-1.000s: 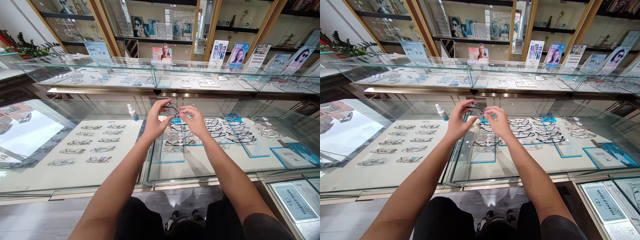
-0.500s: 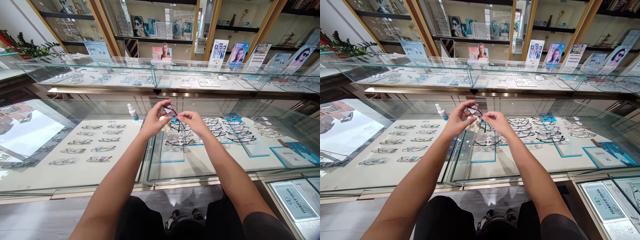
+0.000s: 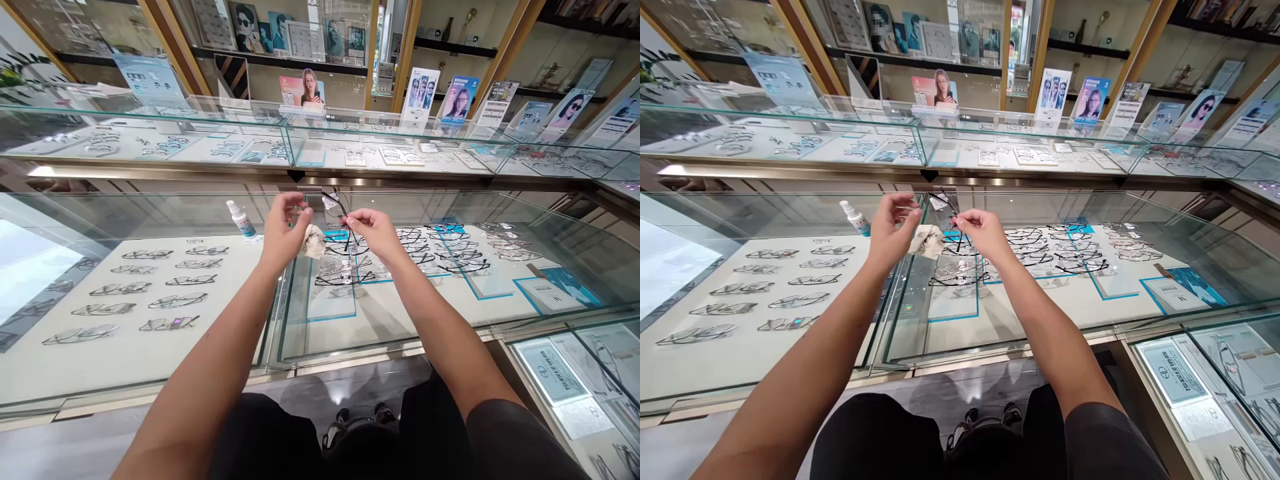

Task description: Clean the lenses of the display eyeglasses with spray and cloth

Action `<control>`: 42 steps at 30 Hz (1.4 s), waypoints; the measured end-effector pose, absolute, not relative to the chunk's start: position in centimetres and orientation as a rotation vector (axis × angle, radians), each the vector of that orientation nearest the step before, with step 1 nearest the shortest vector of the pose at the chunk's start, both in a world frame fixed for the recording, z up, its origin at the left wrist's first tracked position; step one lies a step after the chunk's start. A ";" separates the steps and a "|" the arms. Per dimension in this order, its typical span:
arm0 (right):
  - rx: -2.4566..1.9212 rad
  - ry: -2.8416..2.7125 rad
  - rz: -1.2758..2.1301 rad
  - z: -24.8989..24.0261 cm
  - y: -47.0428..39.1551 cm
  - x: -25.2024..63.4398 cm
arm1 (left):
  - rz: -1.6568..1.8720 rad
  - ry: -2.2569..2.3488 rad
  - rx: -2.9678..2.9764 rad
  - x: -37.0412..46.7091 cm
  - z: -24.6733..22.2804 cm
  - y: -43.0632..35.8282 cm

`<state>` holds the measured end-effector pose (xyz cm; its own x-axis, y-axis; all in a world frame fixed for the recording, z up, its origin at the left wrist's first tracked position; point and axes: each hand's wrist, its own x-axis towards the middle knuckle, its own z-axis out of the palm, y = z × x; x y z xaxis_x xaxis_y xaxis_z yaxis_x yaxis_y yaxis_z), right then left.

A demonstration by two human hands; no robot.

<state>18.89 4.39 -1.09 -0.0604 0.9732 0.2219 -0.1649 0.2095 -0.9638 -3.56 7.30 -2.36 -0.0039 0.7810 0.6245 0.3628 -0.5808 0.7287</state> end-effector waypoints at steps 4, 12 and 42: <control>-0.883 -1.214 1.180 -1.0 4.4 19.1 | 1.515 1.467 2.152 -4.2 -3.3 8.1; -0.860 -1.021 1.141 -0.1 4.6 20.1 | 1.217 1.712 2.445 -4.8 -4.6 9.1; -0.884 -0.095 1.321 -5.8 -10.8 26.8 | 0.988 1.940 2.115 -5.4 -6.3 10.6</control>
<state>26.76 -10.80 -5.76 0.2929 0.8634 -0.4107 -0.7956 -0.0181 -0.6055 -5.36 10.55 -6.29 -0.0257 0.9228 0.3843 0.8537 -0.1798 0.4888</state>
